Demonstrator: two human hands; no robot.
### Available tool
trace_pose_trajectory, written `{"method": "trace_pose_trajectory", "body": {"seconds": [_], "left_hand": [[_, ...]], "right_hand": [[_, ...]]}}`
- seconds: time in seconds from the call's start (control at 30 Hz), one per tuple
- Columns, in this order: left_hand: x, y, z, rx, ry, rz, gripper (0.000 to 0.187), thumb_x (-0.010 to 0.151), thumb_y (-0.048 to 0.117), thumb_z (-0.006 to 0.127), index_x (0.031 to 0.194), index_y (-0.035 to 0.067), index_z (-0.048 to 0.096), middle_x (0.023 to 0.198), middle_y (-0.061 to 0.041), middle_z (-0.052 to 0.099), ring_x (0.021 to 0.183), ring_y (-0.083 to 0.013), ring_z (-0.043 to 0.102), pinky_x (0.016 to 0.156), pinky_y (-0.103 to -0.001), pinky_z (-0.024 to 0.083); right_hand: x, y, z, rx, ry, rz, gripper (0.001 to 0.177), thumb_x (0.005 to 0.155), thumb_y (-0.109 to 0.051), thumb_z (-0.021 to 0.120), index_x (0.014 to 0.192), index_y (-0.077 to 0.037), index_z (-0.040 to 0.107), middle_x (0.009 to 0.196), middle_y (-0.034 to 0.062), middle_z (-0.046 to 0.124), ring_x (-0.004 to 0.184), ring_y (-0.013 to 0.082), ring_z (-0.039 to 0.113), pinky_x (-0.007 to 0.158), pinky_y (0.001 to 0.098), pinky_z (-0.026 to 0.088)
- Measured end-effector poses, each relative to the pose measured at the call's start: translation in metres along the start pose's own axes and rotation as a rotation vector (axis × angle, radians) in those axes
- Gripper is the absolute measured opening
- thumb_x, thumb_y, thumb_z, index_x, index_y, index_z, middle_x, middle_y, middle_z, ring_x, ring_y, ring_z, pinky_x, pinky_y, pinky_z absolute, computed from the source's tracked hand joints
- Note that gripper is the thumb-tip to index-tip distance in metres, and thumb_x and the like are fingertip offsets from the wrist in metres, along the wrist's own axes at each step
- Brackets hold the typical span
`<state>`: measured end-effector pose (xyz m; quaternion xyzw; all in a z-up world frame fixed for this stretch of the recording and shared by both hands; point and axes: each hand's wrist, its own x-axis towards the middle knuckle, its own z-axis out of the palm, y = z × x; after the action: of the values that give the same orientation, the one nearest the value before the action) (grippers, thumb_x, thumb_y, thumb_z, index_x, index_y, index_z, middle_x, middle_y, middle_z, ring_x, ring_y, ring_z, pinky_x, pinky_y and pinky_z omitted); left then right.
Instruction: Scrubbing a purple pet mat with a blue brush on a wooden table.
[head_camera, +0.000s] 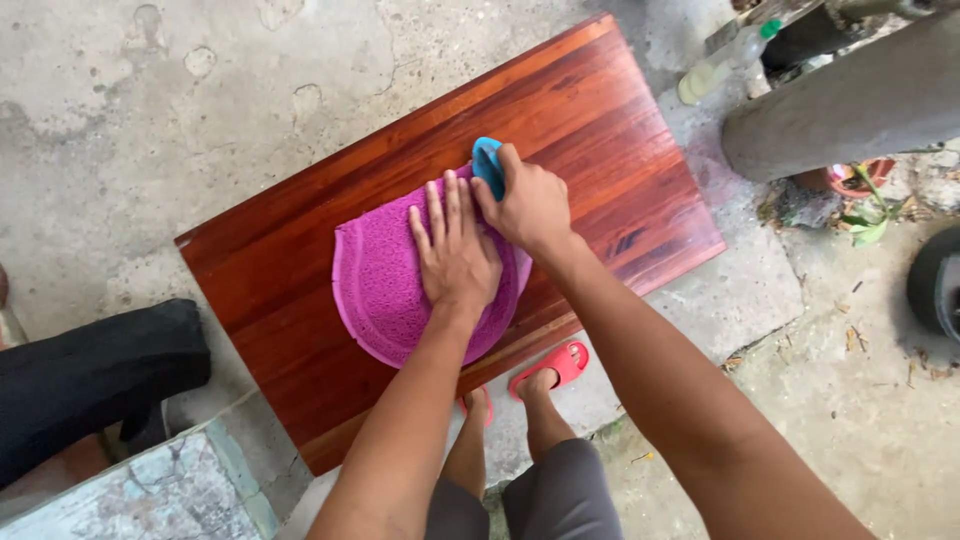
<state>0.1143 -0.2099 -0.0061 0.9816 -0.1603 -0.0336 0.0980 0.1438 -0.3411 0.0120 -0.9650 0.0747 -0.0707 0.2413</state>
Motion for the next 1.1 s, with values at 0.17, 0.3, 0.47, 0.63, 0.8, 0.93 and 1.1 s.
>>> {"method": "trace_pose_trajectory", "body": {"seconds": [0.17,0.3,0.47,0.63,0.8,0.93,1.1], "left_hand": [[-0.001,-0.001,0.005,0.011,0.033,0.023,0.075,0.097,0.029,0.046,0.163,0.004,0.021,0.172,-0.01,0.01,0.159,-0.0318,0.007,0.127,-0.055,0.003],[0.0,-0.001,0.007,0.016,0.051,0.028,0.074,0.1,0.029,0.045,0.164,0.002,0.019,0.174,-0.009,0.009,0.16,-0.0312,0.006,0.128,-0.055,0.003],[0.009,0.019,0.022,-0.038,0.086,-0.052,0.075,0.101,0.028,0.047,0.163,0.0,0.017,0.173,-0.014,0.007,0.159,-0.0349,0.005,0.126,-0.058,0.002],[0.023,0.059,0.0,-0.269,0.049,-0.347,0.082,0.093,0.028,0.054,0.159,-0.003,0.017,0.168,-0.024,0.005,0.155,-0.0398,0.005,0.119,-0.061,0.003],[0.008,0.044,0.0,-0.215,-0.007,0.087,0.068,0.102,0.036,0.051,0.159,0.006,0.03,0.172,-0.02,0.016,0.16,-0.0353,0.014,0.126,-0.058,0.009],[-0.001,0.034,0.01,-0.15,0.036,0.32,0.072,0.102,0.044,0.05,0.162,0.008,0.029,0.171,-0.02,0.018,0.158,-0.0376,0.014,0.126,-0.059,0.008],[-0.002,0.041,0.006,0.023,0.05,0.268,0.073,0.103,0.049,0.044,0.164,0.01,0.028,0.171,-0.021,0.016,0.157,-0.0406,0.013,0.126,-0.059,0.007]], "right_hand": [[-0.043,0.0,-0.006,0.021,0.032,0.073,0.046,0.096,-0.044,0.065,0.121,-0.008,0.053,0.076,0.0242,0.071,0.068,0.0452,0.07,0.062,0.0579,0.055],[-0.122,0.0,-0.017,0.032,0.015,0.13,0.043,0.097,-0.042,0.065,0.121,-0.009,0.053,0.08,0.0232,0.072,0.067,0.0444,0.069,0.059,0.0569,0.055],[-0.172,0.032,-0.035,0.053,-0.061,0.244,0.045,0.093,-0.044,0.068,0.12,-0.01,0.054,0.073,0.0237,0.07,0.065,0.0457,0.068,0.059,0.0561,0.054],[-0.164,0.05,-0.053,0.116,0.12,0.389,0.041,0.094,-0.044,0.072,0.107,-0.009,0.054,0.076,0.0244,0.069,0.067,0.0461,0.069,0.058,0.0546,0.053],[-0.154,0.036,-0.055,0.064,0.114,0.291,0.042,0.093,-0.041,0.072,0.104,-0.005,0.051,0.071,0.0251,0.067,0.065,0.0496,0.067,0.058,0.0595,0.051],[-0.142,0.038,-0.041,0.034,0.074,0.346,0.042,0.093,-0.041,0.072,0.103,-0.005,0.051,0.07,0.025,0.067,0.065,0.05,0.067,0.059,0.06,0.051],[-0.103,0.046,-0.043,0.002,0.077,0.33,0.044,0.094,-0.046,0.07,0.107,-0.006,0.055,0.074,0.026,0.069,0.068,0.0501,0.068,0.063,0.0606,0.053]]}}
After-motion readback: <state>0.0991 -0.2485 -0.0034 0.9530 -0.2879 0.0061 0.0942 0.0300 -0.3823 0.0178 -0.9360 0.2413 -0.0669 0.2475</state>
